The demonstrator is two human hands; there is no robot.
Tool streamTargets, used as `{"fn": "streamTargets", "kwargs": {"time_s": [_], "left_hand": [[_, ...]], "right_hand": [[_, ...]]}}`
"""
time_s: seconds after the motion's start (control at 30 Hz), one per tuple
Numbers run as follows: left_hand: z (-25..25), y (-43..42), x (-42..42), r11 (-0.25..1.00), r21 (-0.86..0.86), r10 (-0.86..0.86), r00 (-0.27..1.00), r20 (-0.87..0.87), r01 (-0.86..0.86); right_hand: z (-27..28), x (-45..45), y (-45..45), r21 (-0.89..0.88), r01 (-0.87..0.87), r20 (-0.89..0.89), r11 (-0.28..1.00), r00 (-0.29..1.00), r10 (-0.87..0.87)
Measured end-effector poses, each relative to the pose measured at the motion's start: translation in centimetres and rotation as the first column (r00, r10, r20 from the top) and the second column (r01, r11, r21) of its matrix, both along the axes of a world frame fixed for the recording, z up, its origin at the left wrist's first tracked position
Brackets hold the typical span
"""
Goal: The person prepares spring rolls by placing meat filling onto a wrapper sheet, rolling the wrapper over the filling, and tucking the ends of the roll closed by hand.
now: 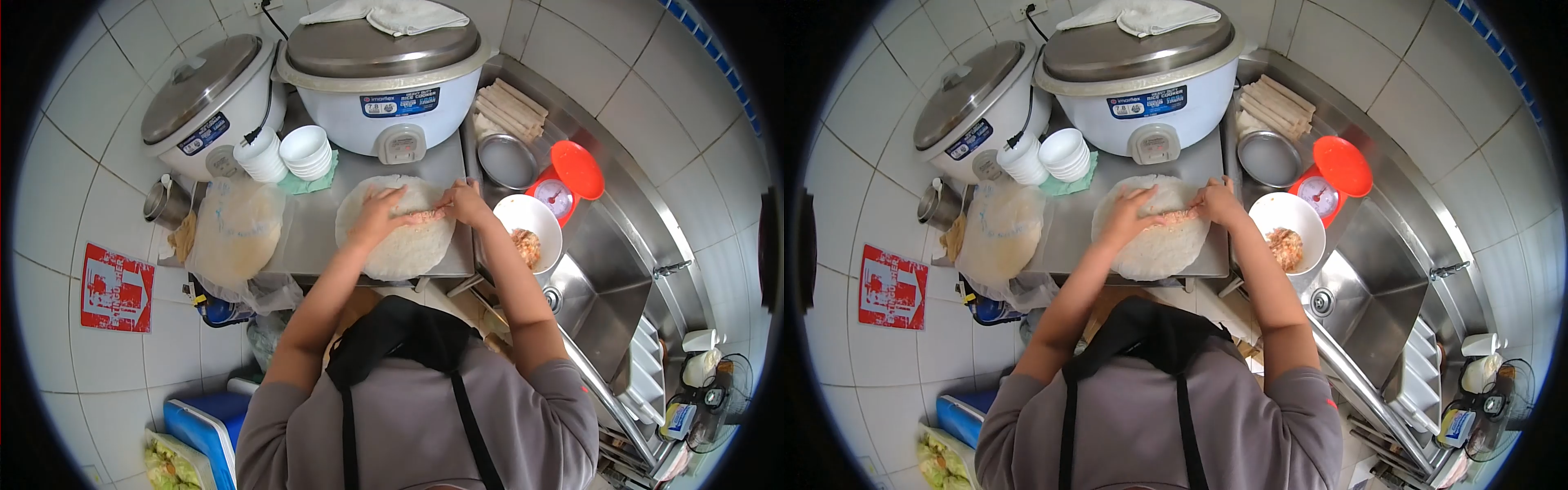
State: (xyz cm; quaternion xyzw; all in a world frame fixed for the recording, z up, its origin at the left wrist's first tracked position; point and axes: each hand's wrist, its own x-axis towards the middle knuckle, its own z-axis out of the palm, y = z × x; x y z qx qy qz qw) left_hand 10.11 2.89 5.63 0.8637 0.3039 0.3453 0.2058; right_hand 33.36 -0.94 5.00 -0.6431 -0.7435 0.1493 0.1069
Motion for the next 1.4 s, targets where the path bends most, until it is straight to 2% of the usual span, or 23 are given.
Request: {"fn": "streamTargets", "kwargs": {"time_s": [0.1, 0.2, 0.23, 0.3, 0.33, 0.43, 0.53, 0.63, 0.7, 0.8, 0.9, 1.03, 1.1, 1.13, 1.2, 1.27, 1.33, 1.4], "left_hand": [[0.3, -0.9, -4.1, 0.99, -0.116, -0.091, 0.995, -0.04, 0.086], [-1.9, -2.9, -7.7, 0.944, 0.129, -0.273, 0.938, -0.215, 0.305], [-2.3, -3.7, -8.1, 0.951, 0.073, -0.284, 0.94, -0.19, 0.302], [-2.8, -5.1, -8.2, 0.954, -0.043, -0.298, 0.945, -0.137, 0.295], [-2.5, -5.8, -7.7, 0.962, -0.024, -0.274, 0.952, -0.137, 0.274], [-1.6, -7.1, -5.7, 0.969, 0.029, -0.239, 0.959, -0.15, 0.245], [-2.1, -6.2, -5.2, 0.967, 0.044, -0.239, 0.957, -0.162, 0.249], [-1.7, -5.0, -4.9, 0.988, -0.026, -0.156, 0.986, -0.054, 0.155], [0.2, -4.8, -4.1, 0.992, -0.116, -0.044, 0.996, 0.071, 0.052], [1.0, -3.6, -4.6, 0.999, -0.04, -0.006, 0.997, -0.071, 0.003], [2.0, 0.3, -5.7, 0.943, -0.333, -0.054, 0.969, -0.243, -0.031], [1.1, 6.1, -5.3, 0.93, -0.346, 0.012, 0.954, -0.301, -0.121], [0.4, 8.1, -4.9, 0.916, -0.378, 0.007, 0.946, -0.324, -0.136], [-1.3, 9.2, -4.8, 0.93, -0.333, 0.041, 0.945, -0.323, -0.154], [-4.5, 11.3, -4.7, 0.951, -0.24, 0.113, 0.942, -0.316, -0.195], [-3.3, 11.2, -4.6, 0.946, -0.264, 0.086, 0.93, -0.358, -0.189], [-3.0, 11.0, -4.2, 0.944, -0.26, 0.095, 0.924, -0.37, -0.202], [-3.8, 11.5, -3.8, 0.945, -0.223, 0.153, 0.925, -0.348, -0.24]], "right_hand": [[-0.7, 0.5, -0.8, 0.106, -0.02, -0.04, 0.994, 0.999, 0.024], [0.5, 0.7, -2.6, 0.287, 0.001, -0.11, 0.958, 0.993, 0.032], [0.8, 0.8, -3.3, 0.357, 0.013, -0.13, 0.934, 0.991, 0.036], [0.5, 0.6, -4.5, 0.265, -0.1, -0.251, 0.959, 0.953, 0.168], [0.3, 0.3, -5.1, 0.222, -0.158, -0.314, 0.962, 0.923, 0.224], [-0.2, -2.0, -6.2, 0.218, -0.181, -0.446, 0.959, 0.856, 0.263], [1.4, -3.0, -7.0, 0.119, -0.229, -0.512, 0.966, 0.819, 0.257], [2.0, -3.6, -7.0, 0.278, -0.19, -0.448, 0.942, 0.842, 0.302], [0.4, -3.2, -5.9, 0.295, -0.088, -0.423, 0.952, 0.881, 0.212], [0.3, -2.7, -4.3, 0.236, 0.018, -0.44, 0.972, 0.893, 0.091], [0.8, -3.0, -1.7, 0.213, 0.078, -0.479, 0.974, 0.877, 0.035], [-0.5, -2.9, 2.2, 0.243, 0.109, -0.4, 0.964, 0.917, -0.003], [-1.3, -3.7, 2.8, 0.432, 0.181, -0.288, 0.883, 0.956, -0.055], [-1.3, -4.2, 3.1, 0.525, 0.203, -0.234, 0.826, 0.968, -0.089], [-0.1, -6.3, 2.4, 0.46, 0.127, -0.227, 0.879, 0.974, -0.021], [1.0, -9.0, 1.6, 0.341, 0.015, -0.24, 0.94, 0.968, 0.071], [-0.7, -10.9, 2.3, 0.309, -0.144, -0.232, 0.94, 0.947, 0.221], [-2.1, -12.3, 2.9, 0.326, -0.158, -0.257, 0.932, 0.934, 0.249]]}}
